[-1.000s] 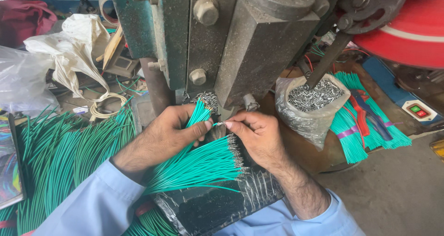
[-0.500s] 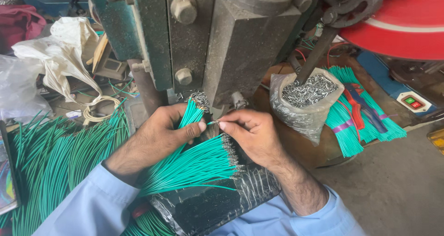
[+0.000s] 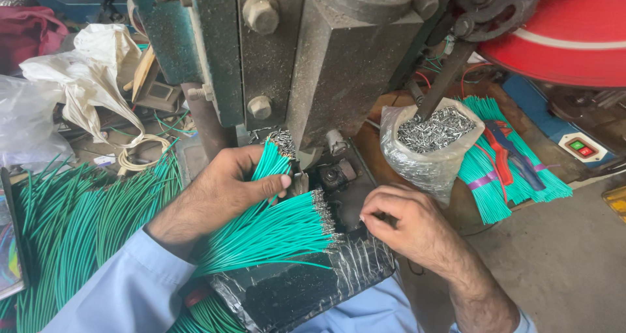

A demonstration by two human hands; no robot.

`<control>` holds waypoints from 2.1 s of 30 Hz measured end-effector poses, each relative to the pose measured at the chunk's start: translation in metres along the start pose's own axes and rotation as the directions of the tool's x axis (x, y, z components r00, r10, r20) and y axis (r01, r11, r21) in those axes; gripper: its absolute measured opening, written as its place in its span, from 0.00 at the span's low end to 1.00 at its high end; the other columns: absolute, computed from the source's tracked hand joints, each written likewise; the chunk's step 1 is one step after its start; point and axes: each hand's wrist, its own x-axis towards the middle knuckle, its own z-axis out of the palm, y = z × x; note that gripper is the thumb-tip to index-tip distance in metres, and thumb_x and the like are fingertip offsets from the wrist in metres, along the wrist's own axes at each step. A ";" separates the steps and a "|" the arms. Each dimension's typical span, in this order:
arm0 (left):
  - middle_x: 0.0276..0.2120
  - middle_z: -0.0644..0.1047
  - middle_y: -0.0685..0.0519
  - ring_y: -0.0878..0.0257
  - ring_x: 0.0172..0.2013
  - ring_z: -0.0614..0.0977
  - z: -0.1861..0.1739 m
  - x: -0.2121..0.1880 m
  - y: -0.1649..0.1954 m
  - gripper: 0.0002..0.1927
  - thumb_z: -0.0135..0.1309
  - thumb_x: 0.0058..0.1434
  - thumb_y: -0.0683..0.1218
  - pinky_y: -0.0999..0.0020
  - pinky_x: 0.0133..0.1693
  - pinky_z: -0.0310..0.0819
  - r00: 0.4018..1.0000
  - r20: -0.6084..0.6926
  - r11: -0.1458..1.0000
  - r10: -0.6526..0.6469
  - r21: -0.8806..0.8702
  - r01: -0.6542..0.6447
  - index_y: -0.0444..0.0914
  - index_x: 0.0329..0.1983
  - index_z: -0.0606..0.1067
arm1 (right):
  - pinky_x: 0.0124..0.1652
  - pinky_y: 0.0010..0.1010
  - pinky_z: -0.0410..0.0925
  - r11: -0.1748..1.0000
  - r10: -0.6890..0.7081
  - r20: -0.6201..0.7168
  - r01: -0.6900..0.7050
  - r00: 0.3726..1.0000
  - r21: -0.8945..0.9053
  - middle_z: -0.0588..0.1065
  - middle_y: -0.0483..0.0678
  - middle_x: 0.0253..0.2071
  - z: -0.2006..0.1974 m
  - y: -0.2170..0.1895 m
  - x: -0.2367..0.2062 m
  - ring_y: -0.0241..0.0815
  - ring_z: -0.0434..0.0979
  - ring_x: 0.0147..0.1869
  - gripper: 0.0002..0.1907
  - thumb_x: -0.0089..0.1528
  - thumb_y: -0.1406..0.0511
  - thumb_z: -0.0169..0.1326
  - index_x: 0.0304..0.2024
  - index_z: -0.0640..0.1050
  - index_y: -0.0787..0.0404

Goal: The person repeatedly inserts the stripped end of a green wire into a crimping machine and presses a metal connector onto it. They then remove the finished wire and repeat the process with the next wire from a bundle.

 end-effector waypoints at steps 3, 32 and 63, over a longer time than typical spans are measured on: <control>0.28 0.80 0.56 0.70 0.32 0.79 0.000 -0.002 0.002 0.09 0.60 0.62 0.45 0.72 0.36 0.75 1.000 -0.027 1.000 -0.011 0.022 0.012 0.33 0.36 0.80 | 0.37 0.30 0.74 0.981 0.192 0.038 -0.192 0.981 -0.006 0.80 0.44 0.32 0.001 -0.001 0.006 0.40 0.82 0.36 0.08 0.58 0.64 0.62 0.38 0.82 0.60; 0.24 0.75 0.60 0.72 0.27 0.75 0.001 0.000 0.001 0.09 0.56 0.64 0.47 0.73 0.31 0.72 0.998 -0.050 0.996 -0.036 0.084 0.040 0.36 0.40 0.79 | 0.50 0.26 0.75 0.672 0.052 -0.187 0.104 0.981 0.734 0.82 0.53 0.43 0.066 0.003 0.062 0.35 0.82 0.48 0.07 0.66 0.74 0.54 0.46 0.77 0.72; 0.34 0.82 0.55 0.71 0.41 0.79 0.010 -0.003 0.010 0.10 0.60 0.59 0.45 0.71 0.47 0.76 0.997 0.058 0.980 0.048 0.188 -0.058 0.35 0.41 0.78 | 0.49 0.29 0.74 0.981 0.129 -0.329 -0.072 0.935 0.181 0.82 0.48 0.44 -0.005 0.041 0.030 0.41 0.82 0.50 0.08 0.64 0.69 0.58 0.45 0.82 0.63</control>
